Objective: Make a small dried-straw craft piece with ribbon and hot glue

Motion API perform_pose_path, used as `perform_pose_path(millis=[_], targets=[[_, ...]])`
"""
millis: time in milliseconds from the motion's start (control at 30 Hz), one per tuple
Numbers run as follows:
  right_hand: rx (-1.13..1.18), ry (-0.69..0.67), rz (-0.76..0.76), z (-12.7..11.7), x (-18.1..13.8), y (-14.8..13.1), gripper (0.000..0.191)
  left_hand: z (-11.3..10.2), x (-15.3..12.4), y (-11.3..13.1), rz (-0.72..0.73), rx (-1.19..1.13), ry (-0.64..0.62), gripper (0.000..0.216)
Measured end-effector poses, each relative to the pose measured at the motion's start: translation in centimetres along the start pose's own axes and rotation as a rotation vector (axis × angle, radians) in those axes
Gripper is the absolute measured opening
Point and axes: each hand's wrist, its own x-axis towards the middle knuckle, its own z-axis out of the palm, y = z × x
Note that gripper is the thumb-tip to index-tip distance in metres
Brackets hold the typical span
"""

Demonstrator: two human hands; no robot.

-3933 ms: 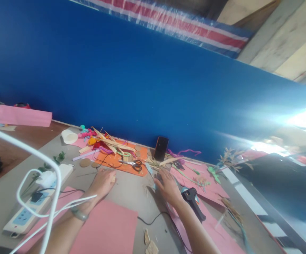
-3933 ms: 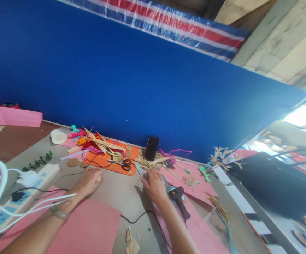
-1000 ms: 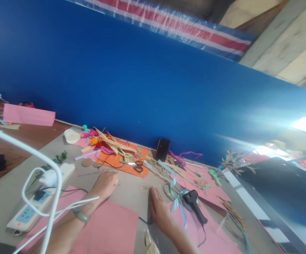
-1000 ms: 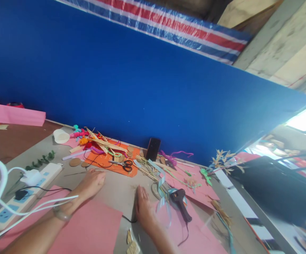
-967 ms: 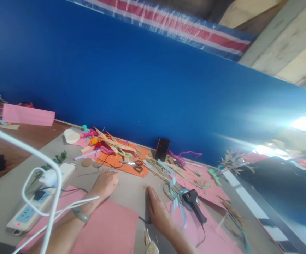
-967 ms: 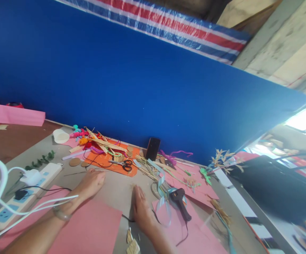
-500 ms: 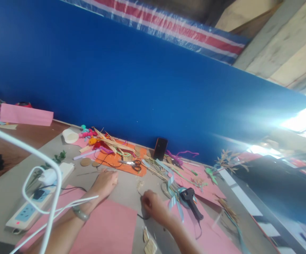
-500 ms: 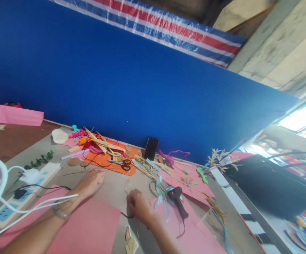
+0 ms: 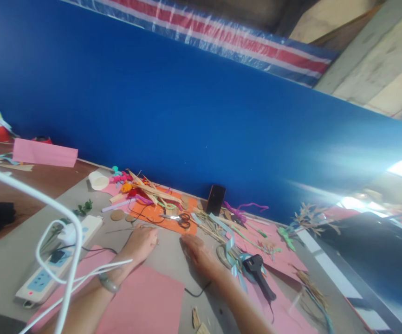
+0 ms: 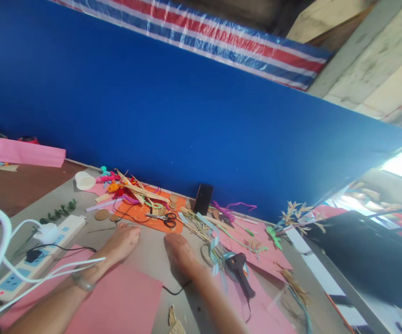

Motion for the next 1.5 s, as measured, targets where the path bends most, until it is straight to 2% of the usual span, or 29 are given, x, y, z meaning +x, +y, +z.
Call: perform_pose_path(millis=[333, 600, 767, 833, 933, 1100, 1367, 1500], targets=[[0.007, -0.067, 0.042, -0.5, -2.8, -0.2, 0.051, 0.2, 0.0, -0.1, 0.005, 0.004, 0.001, 0.019], [0.037, -0.037, 0.056, -0.1, -1.0, -0.6, 0.044, 0.1, 0.0, 0.0, 0.001, 0.017, -0.027, 0.019], [0.091, -0.117, 0.054, -0.3, -2.6, -1.2, 0.044, 0.0, 0.0, -0.2, 0.018, 0.026, 0.02, 0.02], [0.085, -0.086, 0.067, -0.9, -3.4, -1.1, 0.045, 0.1, -0.1, -0.1, 0.03, 0.021, 0.022, 0.019], [-0.029, 0.018, 0.19, -1.5, -3.7, -0.9, 0.042, 0.0, -0.1, 0.1, 0.037, 0.012, 0.015, 0.017], [-0.151, 0.013, 0.33, -1.2, -1.8, -0.8, 0.021, 0.1, -0.1, 0.0, 0.022, 0.01, 0.006, 0.017], [-0.338, -0.116, 0.557, -0.4, 4.0, -1.0, 0.016, 0.1, 0.0, -0.5, 0.011, -0.012, 0.046, 0.018], [-0.458, -0.19, 0.577, -0.5, 5.1, -2.0, 0.02, -0.3, 0.0, -0.7, -0.028, -0.011, 0.077, 0.018]])
